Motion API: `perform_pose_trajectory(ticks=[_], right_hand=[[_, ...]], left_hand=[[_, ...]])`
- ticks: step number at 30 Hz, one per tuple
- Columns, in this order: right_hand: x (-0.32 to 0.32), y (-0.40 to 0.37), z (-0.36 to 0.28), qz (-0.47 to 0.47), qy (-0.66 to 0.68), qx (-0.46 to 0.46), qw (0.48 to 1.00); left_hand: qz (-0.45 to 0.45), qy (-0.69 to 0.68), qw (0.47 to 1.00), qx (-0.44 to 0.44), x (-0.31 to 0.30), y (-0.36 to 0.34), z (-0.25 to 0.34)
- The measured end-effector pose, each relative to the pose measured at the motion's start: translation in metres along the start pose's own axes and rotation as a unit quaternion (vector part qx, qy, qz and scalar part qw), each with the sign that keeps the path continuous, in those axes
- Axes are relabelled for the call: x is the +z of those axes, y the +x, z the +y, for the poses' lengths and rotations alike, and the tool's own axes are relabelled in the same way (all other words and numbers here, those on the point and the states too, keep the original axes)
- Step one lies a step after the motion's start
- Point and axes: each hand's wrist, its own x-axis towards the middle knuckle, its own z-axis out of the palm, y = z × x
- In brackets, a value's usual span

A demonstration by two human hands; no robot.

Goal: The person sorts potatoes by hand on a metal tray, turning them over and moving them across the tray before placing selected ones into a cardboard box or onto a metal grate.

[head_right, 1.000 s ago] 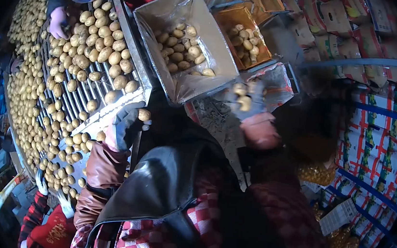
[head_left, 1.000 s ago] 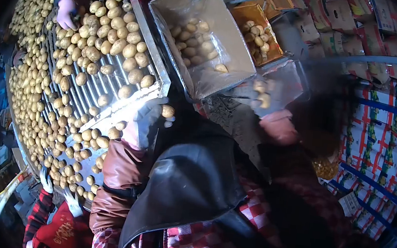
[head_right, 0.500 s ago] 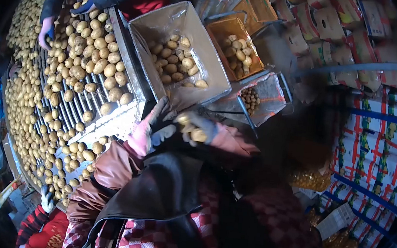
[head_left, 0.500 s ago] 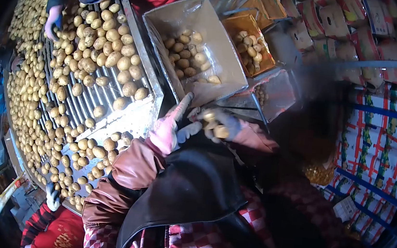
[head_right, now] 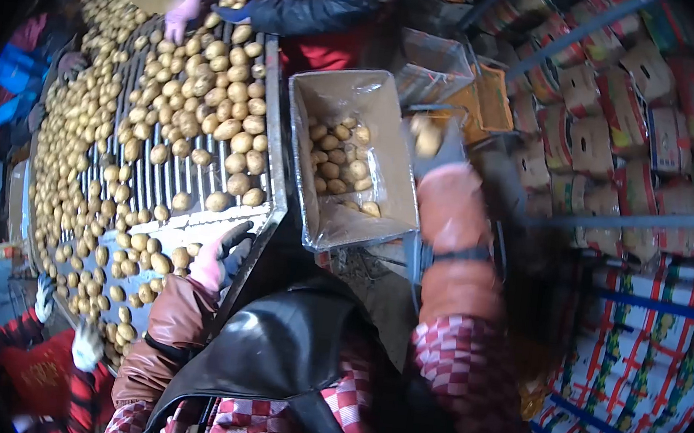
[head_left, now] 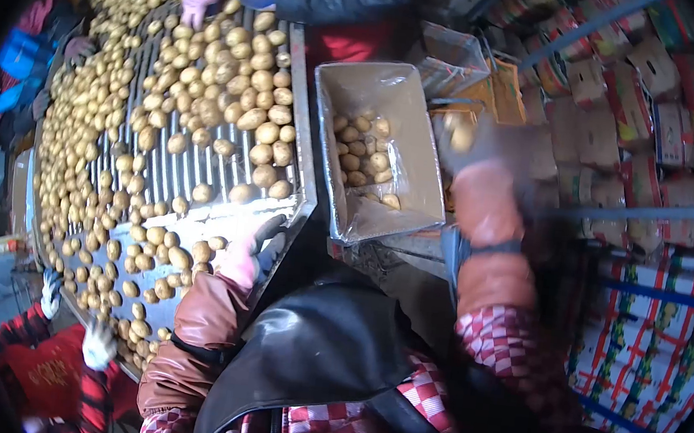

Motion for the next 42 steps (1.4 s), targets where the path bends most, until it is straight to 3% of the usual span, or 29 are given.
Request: perform_pose_trajectory(ticks=[1, 2, 4, 5, 6, 8, 10, 12, 14, 15, 16, 18, 20, 22, 24, 25, 26, 28, 30, 31, 32, 34, 35, 36, 37, 38, 39, 40, 42], right_hand=[[-0.006, 0.048, -0.027, 0.063, -0.375, -0.159, 0.911], [0.012, 0.071, -0.045, 0.094, -0.392, -0.188, 0.896], [0.045, 0.097, -0.052, 0.06, -0.31, -0.192, 0.929], [0.059, 0.101, -0.042, 0.009, -0.259, -0.176, 0.95], [0.075, 0.102, -0.017, -0.055, -0.193, -0.125, 0.972], [0.123, 0.08, 0.05, -0.167, -0.093, 0.019, 0.981], [0.171, 0.035, 0.121, -0.245, -0.074, 0.151, 0.955], [0.213, -0.016, 0.173, -0.34, -0.105, 0.246, 0.902], [0.258, -0.068, 0.187, -0.489, -0.178, 0.275, 0.809], [0.29, -0.1, 0.177, -0.541, -0.263, 0.226, 0.766], [0.311, -0.105, 0.175, -0.462, -0.152, 0.48, 0.73], [0.34, -0.148, 0.162, -0.395, -0.38, 0.38, 0.745], [0.337, -0.133, 0.182, -0.418, -0.39, 0.442, 0.691], [0.349, -0.152, 0.188, -0.404, -0.455, 0.409, 0.68], [0.348, -0.15, 0.203, -0.501, -0.658, 0.271, 0.492], [0.34, -0.148, 0.219, -0.499, -0.739, 0.184, 0.413], [0.331, -0.146, 0.236, -0.564, -0.767, 0.123, 0.28], [0.326, -0.185, 0.257, -0.563, -0.776, 0.015, 0.282], [0.352, -0.226, 0.272, -0.587, -0.735, 0.052, 0.336], [0.361, -0.234, 0.288, -0.609, -0.727, 0.022, 0.317], [0.363, -0.227, 0.308, -0.643, -0.655, 0.114, 0.38], [0.383, -0.197, 0.341, -0.665, -0.614, -0.028, 0.423], [0.389, -0.165, 0.368, -0.676, -0.593, -0.104, 0.426], [0.407, -0.131, 0.385, -0.657, -0.566, -0.097, 0.489], [0.413, -0.126, 0.39, -0.647, -0.552, -0.092, 0.518], [0.42, -0.122, 0.394, -0.637, -0.537, -0.087, 0.547], [0.431, -0.137, 0.387, -0.617, -0.563, -0.143, 0.531], [0.446, -0.152, 0.381, -0.595, -0.585, -0.2, 0.514], [0.472, -0.194, 0.367, -0.537, -0.622, -0.308, 0.48]], left_hand=[[0.025, -0.14, 0.987, -0.073, -0.009, -0.009, -0.016], [0.052, -0.278, 0.949, -0.14, -0.017, -0.02, -0.031], [0.122, -0.255, 0.948, -0.146, -0.035, -0.045, -0.022], [0.133, -0.106, 0.974, -0.152, -0.05, -0.058, 0.017], [0.145, 0.041, 0.971, -0.184, -0.061, -0.077, 0.036], [0.199, 0.054, 0.963, -0.173, -0.07, -0.115, -0.014], [0.199, 0.293, 0.931, -0.089, -0.067, -0.147, -0.057], [0.134, 0.474, 0.855, -0.166, -0.061, -0.177, -0.068], [0.194, 0.424, 0.851, -0.244, -0.063, -0.21, -0.073], [0.263, 0.384, 0.853, -0.237, -0.062, -0.229, -0.093], [0.331, 0.346, 0.849, -0.223, -0.057, -0.249, -0.113], [0.379, 0.366, 0.807, -0.266, -0.043, -0.269, -0.12], [0.437, 0.319, 0.793, -0.281, -0.035, -0.275, -0.126], [0.394, 0.288, 0.829, -0.274, -0.035, -0.265, -0.102], [0.265, 0.481, 0.805, -0.225, -0.036, -0.253, -0.111], [0.266, 0.479, 0.805, -0.228, -0.041, -0.256, -0.115], [0.298, 0.431, 0.819, -0.235, -0.051, -0.258, -0.112], [0.33, 0.38, 0.829, -0.243, -0.068, -0.262, -0.121], [0.462, 0.333, 0.76, -0.314, -0.08, -0.264, -0.141], [0.449, 0.334, 0.76, -0.331, -0.087, -0.266, -0.141], [0.448, 0.335, 0.76, -0.333, -0.1, -0.271, -0.142], [0.405, 0.45, 0.727, -0.324, -0.133, -0.287, -0.151], [0.483, 0.35, 0.713, -0.368, -0.154, -0.294, -0.159], [0.554, 0.244, 0.685, -0.404, -0.173, -0.299, -0.166], [0.553, 0.244, 0.686, -0.406, -0.181, -0.298, -0.165], [0.534, 0.247, 0.656, -0.473, -0.186, -0.296, -0.16], [0.511, 0.248, 0.623, -0.537, -0.187, -0.291, -0.157], [0.521, 0.292, 0.647, -0.474, -0.169, -0.278, -0.181], [0.46, 0.323, 0.707, -0.43, -0.139, -0.268, -0.144]])
